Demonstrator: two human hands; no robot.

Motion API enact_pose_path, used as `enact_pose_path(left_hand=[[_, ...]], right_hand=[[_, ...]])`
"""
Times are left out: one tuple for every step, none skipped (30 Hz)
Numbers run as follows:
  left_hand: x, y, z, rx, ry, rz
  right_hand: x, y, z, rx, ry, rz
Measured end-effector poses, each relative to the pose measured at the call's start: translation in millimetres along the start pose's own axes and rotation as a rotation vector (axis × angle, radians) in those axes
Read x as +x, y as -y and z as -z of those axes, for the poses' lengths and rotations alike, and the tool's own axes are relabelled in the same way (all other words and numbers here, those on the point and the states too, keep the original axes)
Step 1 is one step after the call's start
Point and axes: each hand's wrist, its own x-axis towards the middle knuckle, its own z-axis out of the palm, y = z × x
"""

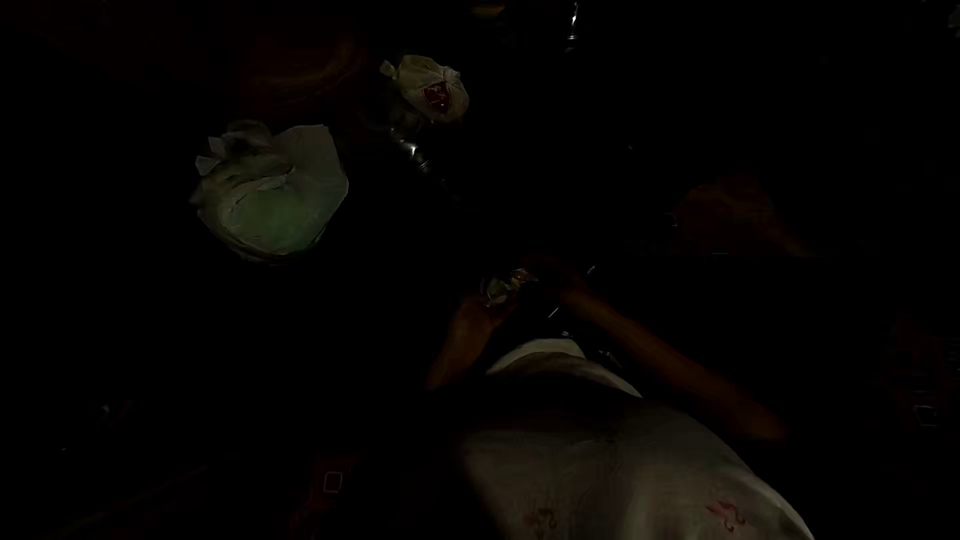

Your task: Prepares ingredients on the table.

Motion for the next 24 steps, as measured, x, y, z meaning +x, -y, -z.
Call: enact_pose_path(left_hand=[[4, 1, 7, 0.002, 0.022, -0.011], [6, 2, 11, 0.009, 0.038, -0.019], [7, 2, 14, 0.014, 0.037, -0.028], [8, 2, 15, 0.027, 0.034, -0.036], [8, 2, 15, 0.051, 0.034, -0.044], [9, 3, 14, 0.090, 0.036, -0.052], [11, 4, 14, 0.127, 0.034, -0.065], [13, 5, 14, 0.157, 0.025, -0.084], [15, 6, 14, 0.180, 0.012, -0.097], [17, 7, 13, 0.188, -0.014, -0.105], [20, 8, 13, 0.193, -0.045, -0.108], [21, 8, 12, 0.196, -0.078, -0.106], [22, 7, 12, 0.199, -0.109, -0.102], [23, 6, 15, 0.205, -0.123, -0.101], [23, 5, 19, 0.218, -0.125, -0.103], [23, 3, 25, 0.247, -0.130, -0.110], [23, 1, 33, 0.297, -0.143, -0.119], [25, -1, 44, 0.372, -0.169, -0.126], [28, -4, 58, 0.477, -0.209, -0.132], [34, -7, 74, 0.597, -0.270, -0.133], [42, -8, 93, 0.711, -0.343, -0.125], [52, -9, 114, 0.817, -0.426, -0.114], [61, -10, 134, 0.919, -0.499, -0.102], [68, -11, 151, 1.028, -0.554, -0.092]], right_hand=[[4, -5, 2, -0.066, 0.002, 0.054], [7, -10, 3, -0.123, 0.004, 0.098], [10, -12, 4, -0.170, 0.006, 0.128], [12, -13, 4, -0.207, 0.008, 0.140], [14, -13, 5, -0.240, 0.011, 0.139], [16, -13, 5, -0.262, 0.019, 0.139], [17, -13, 4, -0.279, 0.031, 0.132], [19, -13, 4, -0.289, 0.049, 0.126], [21, -13, 4, -0.291, 0.068, 0.119], [22, -13, 3, -0.285, 0.084, 0.114], [23, -12, 3, -0.267, 0.090, 0.105], [24, -12, 3, -0.232, 0.085, 0.092], [25, -12, 3, -0.188, 0.070, 0.071], [26, -13, 3, -0.136, 0.039, 0.047], [27, -16, 5, -0.082, 0.004, 0.023], [29, -19, 7, -0.039, -0.028, 0.002], [32, -24, 9, -0.010, -0.062, -0.019], [34, -28, 11, 0.002, -0.100, -0.046], [38, -34, 13, -0.006, -0.147, -0.075], [41, -41, 16, -0.046, -0.200, -0.113], [46, -49, 18, -0.113, -0.249, -0.160], [51, -56, 21, -0.194, -0.281, -0.216], [55, -62, 23, -0.279, -0.297, -0.264], [60, -69, 25, -0.367, -0.297, -0.292]])
